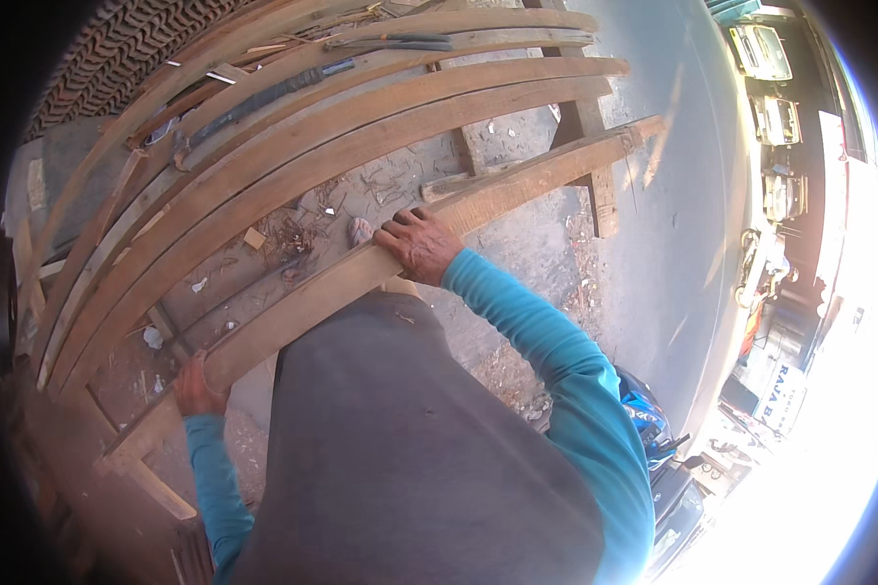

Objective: The person disassembles a wooden frame by using pliers to pull out nails and a hammer to strike wood pieces apart.

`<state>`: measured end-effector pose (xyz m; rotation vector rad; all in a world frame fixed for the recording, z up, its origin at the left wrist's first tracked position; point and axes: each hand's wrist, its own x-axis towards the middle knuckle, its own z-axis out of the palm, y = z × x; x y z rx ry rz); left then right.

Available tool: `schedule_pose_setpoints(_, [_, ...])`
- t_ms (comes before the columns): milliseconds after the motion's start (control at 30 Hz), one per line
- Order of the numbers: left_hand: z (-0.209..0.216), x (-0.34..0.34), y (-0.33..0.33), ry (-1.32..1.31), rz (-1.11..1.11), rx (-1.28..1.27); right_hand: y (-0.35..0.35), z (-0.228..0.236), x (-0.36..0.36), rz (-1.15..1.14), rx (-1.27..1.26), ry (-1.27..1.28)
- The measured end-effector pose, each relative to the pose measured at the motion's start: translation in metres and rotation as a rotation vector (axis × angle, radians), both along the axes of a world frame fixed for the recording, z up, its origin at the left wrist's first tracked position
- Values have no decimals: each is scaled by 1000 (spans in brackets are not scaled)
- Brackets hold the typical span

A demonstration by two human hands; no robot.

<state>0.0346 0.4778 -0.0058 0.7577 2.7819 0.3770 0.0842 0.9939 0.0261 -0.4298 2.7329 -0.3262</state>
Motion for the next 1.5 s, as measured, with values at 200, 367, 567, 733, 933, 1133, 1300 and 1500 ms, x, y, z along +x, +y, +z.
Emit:
schedule_pose_setpoints(200, [0, 0, -2, -102, 30, -42, -7, 2, 7, -49, 9, 139])
schedule_pose_setpoints(367, [-6, 2, 2, -71, 43, -81, -50, 44, 24, 72, -787, -149])
schedule_pose_setpoints(567, [-8, -11, -4, -207, 70, -149, -50, 40, 26, -244, -1112, -499])
schedule_pose_setpoints(733, [-4, 17, -18, -253, 200, -290, 30, 127, 2, -292, -1222, -697])
schedule_pose_setpoints(933, [42, -24, 55, -315, 265, -196, 97, 43, -66, -420, -442, 149])
schedule_pose_setpoints(1133, [-15, -81, 138, -90, 1223, 382, 98, -40, -115, -84, 17, 202])
schedule_pose_setpoints(1300, [-146, -138, 157, -324, 1662, 749, 103, -77, -129, -37, 133, 281])
schedule_pose_setpoints(1500, [-158, -153, 183, -224, 1970, 1116, 107, -73, -135, -66, 162, 218])
